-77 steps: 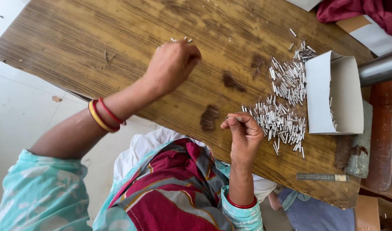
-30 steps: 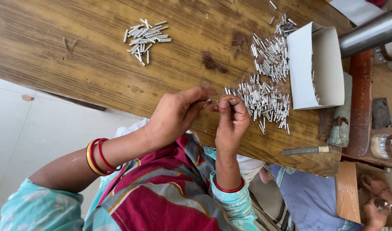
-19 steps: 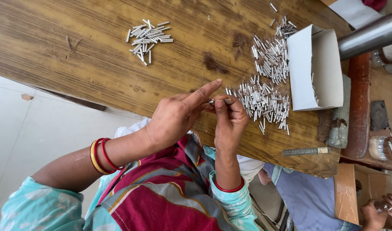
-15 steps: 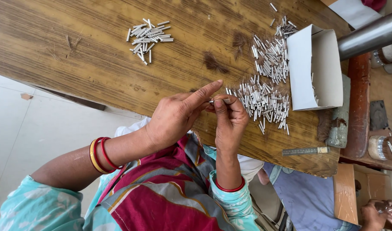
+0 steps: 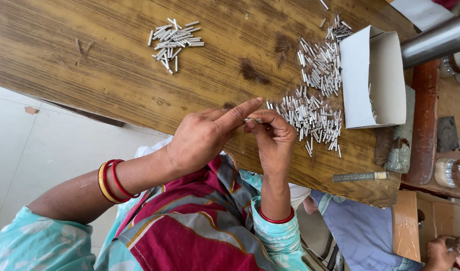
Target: The person sits at a wooden table and repeatedly picks up small white cylindrical objects and thin metal rods. They insert the rods into the cylinders by hand, then place the assembled items into a pile on the table.
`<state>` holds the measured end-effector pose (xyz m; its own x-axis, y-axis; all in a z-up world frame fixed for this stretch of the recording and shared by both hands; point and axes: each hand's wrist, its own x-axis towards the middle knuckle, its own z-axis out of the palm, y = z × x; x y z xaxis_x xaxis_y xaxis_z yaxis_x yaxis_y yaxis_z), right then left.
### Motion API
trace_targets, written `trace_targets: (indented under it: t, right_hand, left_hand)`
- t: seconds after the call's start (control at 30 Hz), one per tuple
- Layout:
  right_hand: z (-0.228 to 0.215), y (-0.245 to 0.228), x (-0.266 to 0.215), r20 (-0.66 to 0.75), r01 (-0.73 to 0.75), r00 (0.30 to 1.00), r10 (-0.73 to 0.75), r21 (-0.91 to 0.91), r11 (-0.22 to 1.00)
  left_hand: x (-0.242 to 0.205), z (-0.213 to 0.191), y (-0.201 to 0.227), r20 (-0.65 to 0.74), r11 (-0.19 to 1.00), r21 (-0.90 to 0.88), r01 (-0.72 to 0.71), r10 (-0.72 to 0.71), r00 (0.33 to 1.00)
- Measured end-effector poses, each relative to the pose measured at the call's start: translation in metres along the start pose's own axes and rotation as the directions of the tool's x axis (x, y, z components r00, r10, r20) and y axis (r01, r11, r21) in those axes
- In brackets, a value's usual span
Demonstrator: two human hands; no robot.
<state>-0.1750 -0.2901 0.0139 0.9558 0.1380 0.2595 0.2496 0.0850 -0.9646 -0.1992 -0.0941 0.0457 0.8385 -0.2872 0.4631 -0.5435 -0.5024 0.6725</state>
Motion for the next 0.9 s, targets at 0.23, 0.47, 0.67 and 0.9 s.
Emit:
trace_targets:
  t: [0.23, 0.47, 0.67, 0.9]
  right_hand:
    - [0.008, -0.008, -0.003, -0.025, 0.030, 0.999, -0.032, -0.078, 0.997]
    - [0.003, 0.000, -0.006, -0.011, 0.105, 0.994, -0.106, -0.073, 0.992]
    - [0.008, 0.000, -0.007, -0.024, -0.016, 1.000, 0.018, 0.065, 0.998]
    - [0.000, -0.005, -0.012, -0.067, 0.038, 0.997, -0.044, -0.084, 0.996]
  left_hand:
    - [0.001, 0.000, 0.002, -0.006, 1.000, 0.023, 0.011, -0.011, 1.000]
    - [0.003, 0.001, 0.003, 0.021, 1.000, -0.001, 0.027, -0.027, 0.999]
    - [0.004, -0.002, 0.004, -0.041, 0.935, -0.344, 0.085, -0.106, 0.994]
    - [0.019, -0.028, -0.004, -0.051, 0.963, -0.266, -0.035, 0.022, 0.998]
